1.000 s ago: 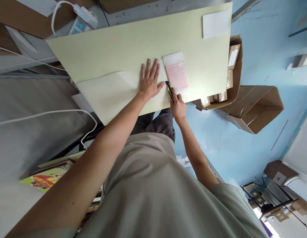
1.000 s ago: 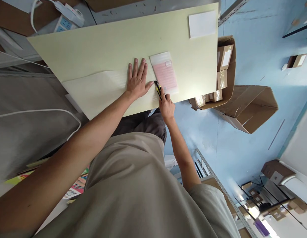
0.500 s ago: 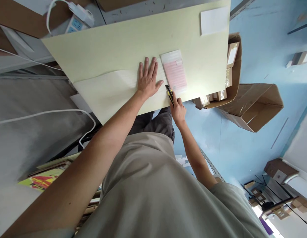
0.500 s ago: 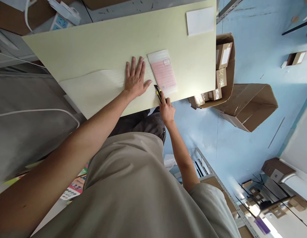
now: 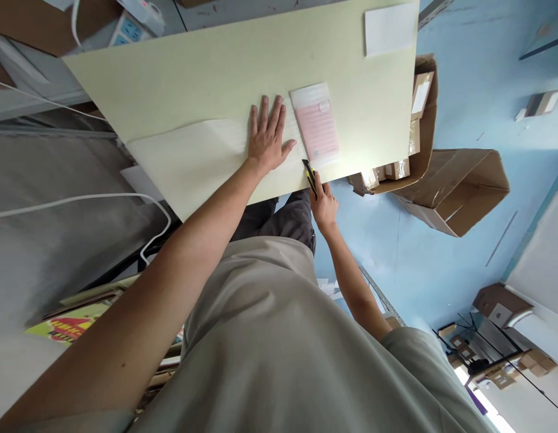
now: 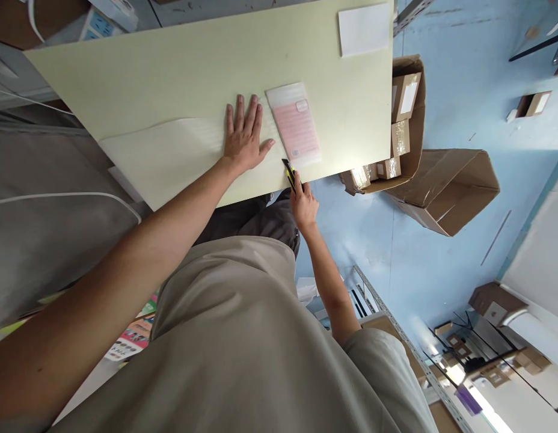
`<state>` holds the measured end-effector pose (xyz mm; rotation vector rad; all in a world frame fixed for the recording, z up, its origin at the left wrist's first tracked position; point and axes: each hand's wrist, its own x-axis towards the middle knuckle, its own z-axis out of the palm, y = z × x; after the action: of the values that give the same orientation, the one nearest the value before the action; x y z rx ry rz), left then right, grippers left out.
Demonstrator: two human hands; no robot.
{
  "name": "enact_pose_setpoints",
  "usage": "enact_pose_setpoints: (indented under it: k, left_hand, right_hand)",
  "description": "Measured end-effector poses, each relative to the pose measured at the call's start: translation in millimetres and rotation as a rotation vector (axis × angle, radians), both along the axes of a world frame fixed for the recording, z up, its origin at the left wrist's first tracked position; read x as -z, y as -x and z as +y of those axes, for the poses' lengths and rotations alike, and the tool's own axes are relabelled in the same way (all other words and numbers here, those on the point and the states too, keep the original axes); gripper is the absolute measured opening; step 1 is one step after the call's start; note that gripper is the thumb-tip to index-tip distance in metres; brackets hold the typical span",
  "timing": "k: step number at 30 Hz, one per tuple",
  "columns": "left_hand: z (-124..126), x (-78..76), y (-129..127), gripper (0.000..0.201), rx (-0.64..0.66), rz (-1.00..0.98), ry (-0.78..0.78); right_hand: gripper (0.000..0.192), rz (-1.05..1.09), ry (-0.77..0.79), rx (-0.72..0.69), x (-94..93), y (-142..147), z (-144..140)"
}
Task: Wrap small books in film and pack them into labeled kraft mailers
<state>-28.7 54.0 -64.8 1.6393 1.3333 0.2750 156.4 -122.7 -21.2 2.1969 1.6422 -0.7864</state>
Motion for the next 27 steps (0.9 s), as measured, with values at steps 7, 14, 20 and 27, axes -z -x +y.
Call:
enact_pose_setpoints:
  k: [7,14,20,27]
  left_hand:
    - [0.7,-0.3,-0.2,0.113,-0.001,0.012,0.013]
    - [0.4,-10.0,-2.0,0.114,-0.03,-0.032,0.045]
    - [1.1,-18.1,-3.3,0.116,-0.039,-0.07,0.076]
    - [2.0,-5.1,-4.9,0.113,-0.023,-0.053,0.034]
  right_hand:
    - [0.064,-0.025,0.012,0.002,-1.3,-2.8,-16.5]
    - [0.068,-0.046,-0.001,-0.032,1.1,-9.4,-34.8]
    - [0.067,-0.062,0.003,-0.003,2.5,-9.4,-48.0]
    - [0.066,-0.033,0.031,0.03,-14.9,-8.9,-51.3]
